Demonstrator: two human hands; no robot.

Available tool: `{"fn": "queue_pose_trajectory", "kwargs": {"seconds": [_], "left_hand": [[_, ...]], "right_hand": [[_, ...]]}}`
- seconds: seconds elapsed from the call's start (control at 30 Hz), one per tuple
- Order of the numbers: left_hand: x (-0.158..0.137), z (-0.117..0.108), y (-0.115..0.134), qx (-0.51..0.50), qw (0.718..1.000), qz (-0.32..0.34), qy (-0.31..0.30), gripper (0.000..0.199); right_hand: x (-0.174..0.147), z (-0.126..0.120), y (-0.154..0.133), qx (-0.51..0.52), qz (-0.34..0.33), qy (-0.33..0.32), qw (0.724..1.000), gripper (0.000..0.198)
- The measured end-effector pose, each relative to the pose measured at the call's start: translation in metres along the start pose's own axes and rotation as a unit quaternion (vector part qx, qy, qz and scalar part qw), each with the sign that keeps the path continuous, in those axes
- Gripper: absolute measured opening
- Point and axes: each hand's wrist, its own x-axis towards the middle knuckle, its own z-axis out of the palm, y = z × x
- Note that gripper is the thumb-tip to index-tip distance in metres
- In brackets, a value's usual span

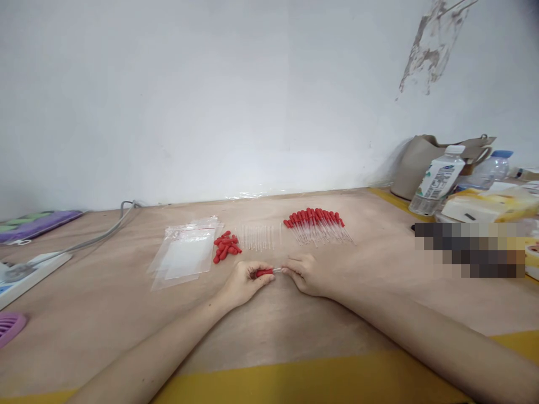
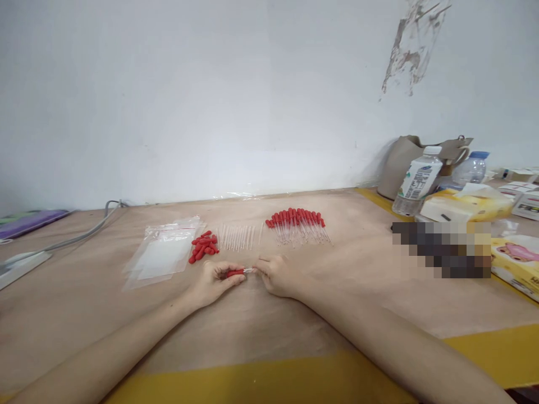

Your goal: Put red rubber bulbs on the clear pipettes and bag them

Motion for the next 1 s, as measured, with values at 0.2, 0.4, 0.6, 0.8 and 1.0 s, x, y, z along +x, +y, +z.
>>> {"fn": "queue_pose_trajectory", "kwargs": {"seconds": [0.2, 0.4, 0.6, 0.8, 1.0], "left_hand": [[0.0, -0.001, 0.002, 0.028, 0.999, 0.026, 0.008, 0.018], [0.0, 0.001, -0.005, 0.028, 0.999, 0.04, 0.019, 0.018], [0.004, 0.001, -0.011, 0.04, 0.994, 0.037, 0.094, 0.027], [0.006, -0.002, -0.009, 0.112, 0.988, 0.032, 0.098, 0.028], [0.005, -0.003, -0.005, 0.132, 0.987, 0.035, 0.079, 0.021]], "right_hand": [[0.002, 0.003, -0.001, 0.01, 0.014, -0.005, 1.0, 0.028], [0.008, -0.004, -0.009, 0.026, 0.057, -0.054, 0.997, 0.027], [0.015, -0.029, -0.011, 0.006, 0.11, -0.1, 0.989, 0.017], [0.038, -0.045, 0.034, 0.019, 0.348, -0.04, 0.936, 0.028], [0.064, -0.019, 0.061, -0.082, 0.469, -0.008, 0.879, 0.03]]}}
